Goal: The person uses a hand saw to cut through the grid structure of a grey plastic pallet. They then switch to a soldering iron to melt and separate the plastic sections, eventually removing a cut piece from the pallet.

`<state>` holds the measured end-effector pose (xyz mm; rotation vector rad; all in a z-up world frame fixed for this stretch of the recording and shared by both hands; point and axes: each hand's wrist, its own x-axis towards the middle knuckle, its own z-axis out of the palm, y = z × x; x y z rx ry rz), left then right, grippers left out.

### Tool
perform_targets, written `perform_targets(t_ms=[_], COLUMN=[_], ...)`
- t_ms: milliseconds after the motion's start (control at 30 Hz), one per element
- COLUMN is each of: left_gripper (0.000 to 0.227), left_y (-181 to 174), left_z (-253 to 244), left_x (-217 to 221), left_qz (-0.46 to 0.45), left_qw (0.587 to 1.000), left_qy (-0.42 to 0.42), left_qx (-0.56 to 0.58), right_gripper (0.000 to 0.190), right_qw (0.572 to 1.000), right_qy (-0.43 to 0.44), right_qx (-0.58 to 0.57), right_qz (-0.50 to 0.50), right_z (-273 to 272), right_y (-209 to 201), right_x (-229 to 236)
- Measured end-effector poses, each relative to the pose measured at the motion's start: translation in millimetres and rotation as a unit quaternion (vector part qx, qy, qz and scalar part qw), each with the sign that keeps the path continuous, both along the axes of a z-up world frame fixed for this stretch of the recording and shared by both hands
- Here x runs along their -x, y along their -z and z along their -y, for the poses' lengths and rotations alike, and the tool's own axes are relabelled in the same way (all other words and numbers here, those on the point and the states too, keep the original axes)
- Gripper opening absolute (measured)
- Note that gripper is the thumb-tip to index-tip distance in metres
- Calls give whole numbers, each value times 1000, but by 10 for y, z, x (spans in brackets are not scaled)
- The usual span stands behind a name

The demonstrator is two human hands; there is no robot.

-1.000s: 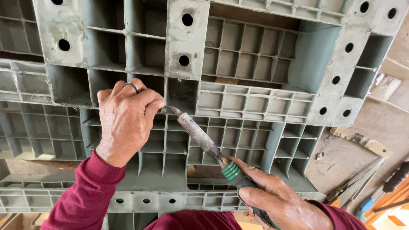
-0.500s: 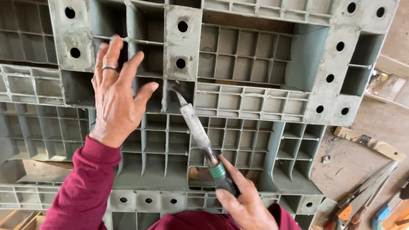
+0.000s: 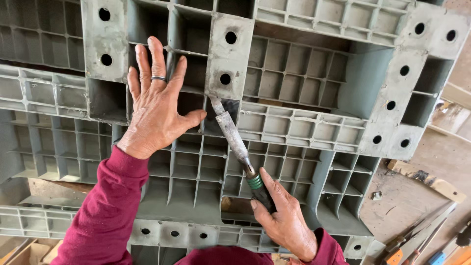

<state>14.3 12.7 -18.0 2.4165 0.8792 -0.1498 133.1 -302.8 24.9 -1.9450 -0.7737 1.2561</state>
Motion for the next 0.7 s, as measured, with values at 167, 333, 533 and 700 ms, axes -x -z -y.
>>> perform_targets(t_ms=[167, 333, 533, 700], left_gripper=[107, 104, 95, 91], left_y=[17, 21, 30, 41], left_z=[7, -9, 5, 1], left_x=[22, 20, 31, 60], left_qz=[16, 22, 30, 30], left_qw=[1000, 1000, 999, 999], left_qy=[3, 5, 7, 10], left_qx=[-3, -7, -8, -7], right_gripper=[74, 73, 73, 75], right_qw=[1000, 1000, 998, 994], right_qy=[-9, -9, -39, -82], right_qx=[9, 24, 38, 29], right_qz=[3, 2, 21, 66], right_z=[-28, -42, -101, -117], right_y=[8, -25, -60, -76], right_x=[-51, -75, -141, -192])
